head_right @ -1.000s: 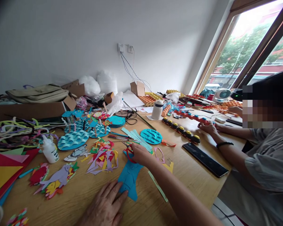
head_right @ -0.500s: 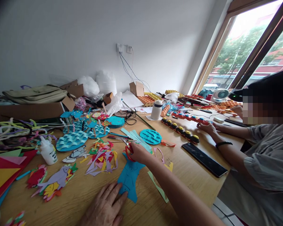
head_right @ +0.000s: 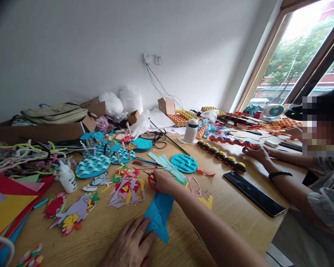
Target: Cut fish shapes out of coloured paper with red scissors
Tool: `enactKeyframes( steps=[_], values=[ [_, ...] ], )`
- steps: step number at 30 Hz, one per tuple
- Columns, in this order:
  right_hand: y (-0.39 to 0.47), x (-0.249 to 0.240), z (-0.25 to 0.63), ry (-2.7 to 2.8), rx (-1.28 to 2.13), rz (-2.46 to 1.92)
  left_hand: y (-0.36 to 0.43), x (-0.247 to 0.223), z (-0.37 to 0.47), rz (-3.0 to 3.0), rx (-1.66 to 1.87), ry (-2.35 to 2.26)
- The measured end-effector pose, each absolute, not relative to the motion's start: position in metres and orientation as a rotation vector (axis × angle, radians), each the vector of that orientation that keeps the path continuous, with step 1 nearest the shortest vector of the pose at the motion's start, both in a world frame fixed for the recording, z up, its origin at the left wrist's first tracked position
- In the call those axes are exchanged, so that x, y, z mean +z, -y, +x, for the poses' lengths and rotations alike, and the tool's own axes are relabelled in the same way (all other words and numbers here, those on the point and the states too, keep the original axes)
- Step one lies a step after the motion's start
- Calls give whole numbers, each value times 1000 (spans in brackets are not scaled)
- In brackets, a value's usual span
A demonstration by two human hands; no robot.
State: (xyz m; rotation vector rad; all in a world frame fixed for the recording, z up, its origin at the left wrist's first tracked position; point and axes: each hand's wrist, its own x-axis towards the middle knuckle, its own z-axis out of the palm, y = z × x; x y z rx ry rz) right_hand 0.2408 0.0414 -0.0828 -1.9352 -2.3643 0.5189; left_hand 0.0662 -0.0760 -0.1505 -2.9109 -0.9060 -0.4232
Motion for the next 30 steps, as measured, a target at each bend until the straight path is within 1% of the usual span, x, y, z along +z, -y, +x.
enactKeyframes(
  steps=[3, 5, 6, 9, 11, 13, 14, 16, 18, 20, 21, 23, 24, 25, 29, 30],
  values=[
    [-47, -72, 252, 2301, 681, -1844, 78, -152, 66, -2975, -454, 930],
    [-49, -58, 261, 2214, 814, -1757, 79, -148, 65, -3035, -622, 1018],
    [-49, -50, 265, 2160, 893, -1709, 79, -142, 63, -3067, -759, 1097],
    [-43, -26, 270, 1933, 1085, -1516, 70, -116, 56, -3103, -1348, 1547],
    [-37, -16, 264, 1744, 1130, -1384, 57, -96, 48, -2921, -1796, 2019],
    [-30, -13, 253, 1565, 1131, -1263, 44, -81, 39, -2631, -2250, 2313],
    [-27, -15, 247, 1485, 1126, -1211, 38, -75, 35, -2505, -2469, 2358],
    [-23, -20, 233, 1351, 1126, -1123, 31, -69, 29, -2365, -2757, 2361],
    [-21, -25, 222, 1247, 1135, -1046, 29, -67, 27, -2408, -2860, 2329],
    [-20, -29, 215, 1165, 1149, -994, 29, -68, 29, -2592, -2771, 2347],
    [-20, -30, 214, 1125, 1152, -978, 28, -68, 30, -2729, -2587, 2365],
    [-20, -32, 215, 1044, 1142, -954, 27, -71, 32, -2978, -2026, 2350],
    [-20, -33, 217, 1004, 1133, -944, 26, -73, 33, -3050, -1680, 2297],
    [-20, -34, 219, 967, 1125, -935, 26, -74, 33, -3069, -1472, 2255],
    [-21, -47, 231, 855, 1135, -925, 39, -78, 39, -3161, -1024, 2052],
    [-20, -52, 234, 838, 1143, -930, 46, -78, 42, -3146, -672, 1945]
  ],
)
